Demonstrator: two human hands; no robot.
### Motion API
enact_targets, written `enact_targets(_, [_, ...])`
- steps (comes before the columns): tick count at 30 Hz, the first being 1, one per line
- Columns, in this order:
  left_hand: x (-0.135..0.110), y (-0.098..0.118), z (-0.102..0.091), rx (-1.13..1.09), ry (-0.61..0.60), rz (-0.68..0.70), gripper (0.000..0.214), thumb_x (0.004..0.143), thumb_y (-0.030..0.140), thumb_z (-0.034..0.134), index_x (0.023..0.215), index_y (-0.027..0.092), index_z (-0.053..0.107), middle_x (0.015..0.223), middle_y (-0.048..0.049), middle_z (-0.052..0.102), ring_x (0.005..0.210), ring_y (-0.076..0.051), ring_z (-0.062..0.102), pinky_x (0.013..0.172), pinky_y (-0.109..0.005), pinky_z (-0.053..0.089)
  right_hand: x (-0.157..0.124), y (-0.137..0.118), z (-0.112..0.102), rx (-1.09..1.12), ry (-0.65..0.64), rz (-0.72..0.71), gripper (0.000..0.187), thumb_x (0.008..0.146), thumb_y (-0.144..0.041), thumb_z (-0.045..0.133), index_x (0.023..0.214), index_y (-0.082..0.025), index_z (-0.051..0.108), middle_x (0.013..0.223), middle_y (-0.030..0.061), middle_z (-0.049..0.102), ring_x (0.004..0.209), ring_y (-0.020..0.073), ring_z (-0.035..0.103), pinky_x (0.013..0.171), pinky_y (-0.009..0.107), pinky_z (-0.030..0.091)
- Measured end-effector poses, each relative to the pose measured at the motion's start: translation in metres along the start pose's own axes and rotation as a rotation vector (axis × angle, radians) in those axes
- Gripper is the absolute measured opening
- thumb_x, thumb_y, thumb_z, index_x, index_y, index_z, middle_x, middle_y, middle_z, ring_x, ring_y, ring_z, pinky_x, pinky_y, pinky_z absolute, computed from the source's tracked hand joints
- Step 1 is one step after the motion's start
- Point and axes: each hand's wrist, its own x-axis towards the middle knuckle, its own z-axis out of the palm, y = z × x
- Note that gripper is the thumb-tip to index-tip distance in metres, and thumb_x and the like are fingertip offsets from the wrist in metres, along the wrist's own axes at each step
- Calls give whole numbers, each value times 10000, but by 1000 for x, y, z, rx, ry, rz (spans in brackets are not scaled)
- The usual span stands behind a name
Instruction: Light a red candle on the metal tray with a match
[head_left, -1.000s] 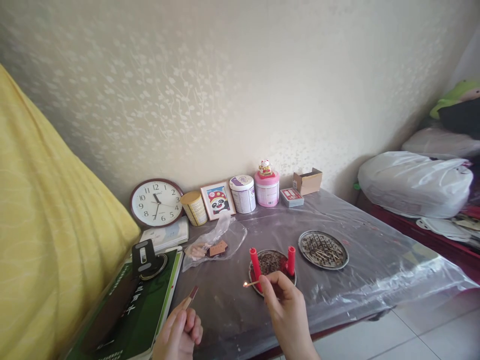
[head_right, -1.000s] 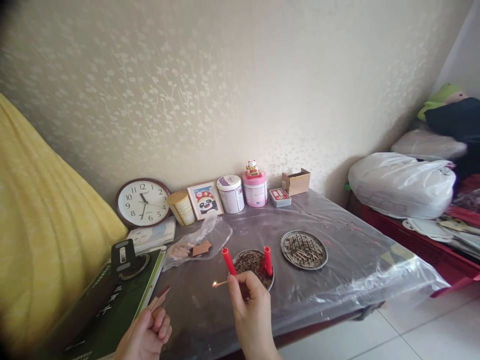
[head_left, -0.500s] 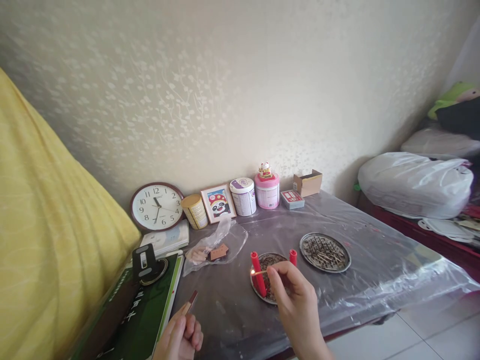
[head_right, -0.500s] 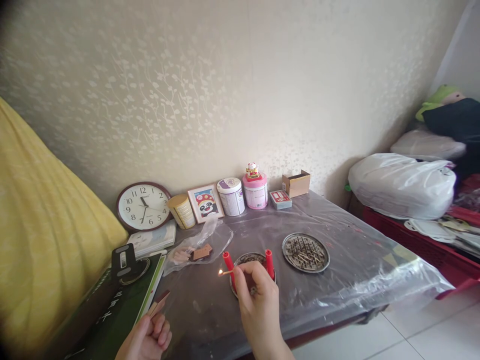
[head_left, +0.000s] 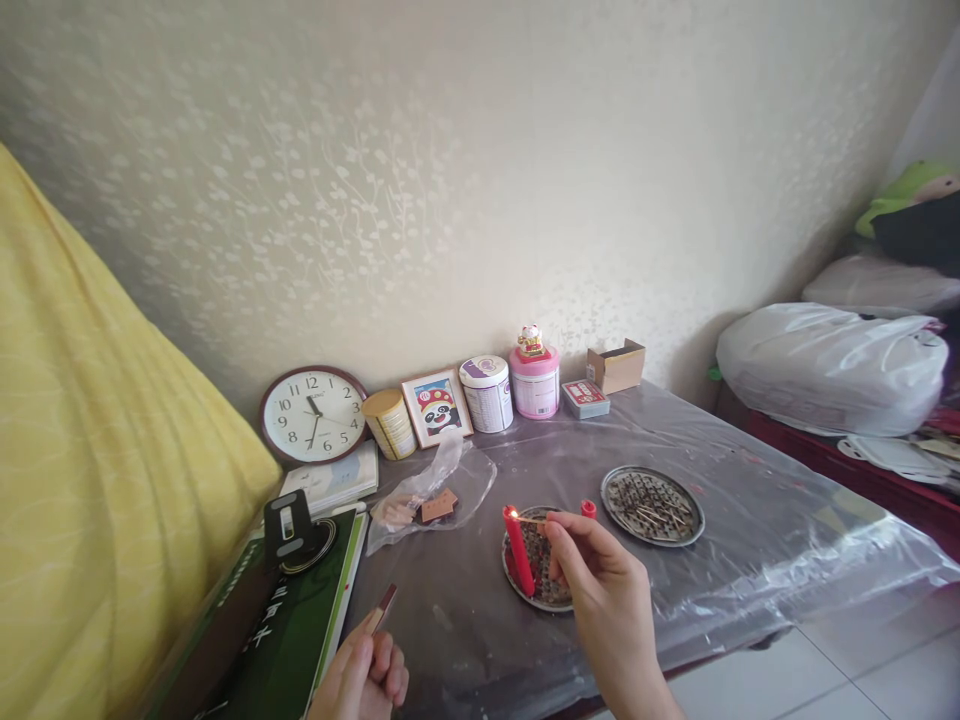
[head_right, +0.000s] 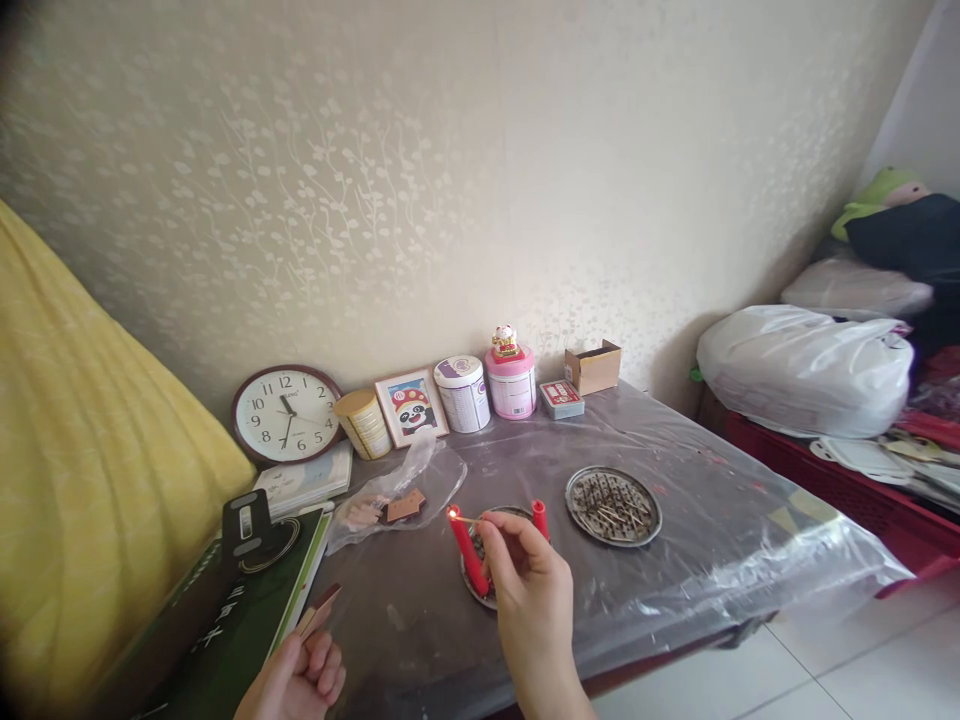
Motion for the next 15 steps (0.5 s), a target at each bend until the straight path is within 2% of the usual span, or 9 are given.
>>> enact_targets(4, [5, -4, -6, -11, -2, -16, 360, 616, 465, 787, 812, 173, 710, 484, 50, 444, 401, -109, 400, 382, -257, 324, 0, -6, 2, -10, 7, -18, 310, 721, -456, 709, 793, -154, 704, 541, 8, 578, 473, 128, 499, 445, 224, 433])
enact_targets(9, [8, -5, -7, 2, -20, -20, 326, 592, 472, 793, 705, 188, 680, 479, 44, 442, 397, -111, 394, 381, -262, 320, 0, -8, 5, 6, 7, -16, 337, 711, -484, 714, 775, -153, 701, 514, 1, 563, 451, 126, 498, 421, 221, 436])
enact_targets(15, [4, -1, -3, 14, 3, -8, 333, 578, 472, 807, 693, 190, 672, 485, 44, 447, 413, -112, 401, 393, -263, 330, 3, -3, 9, -1, -3, -3, 308, 725, -466, 711, 788, -166, 700, 548, -2, 576, 485, 124, 496, 438, 211, 414])
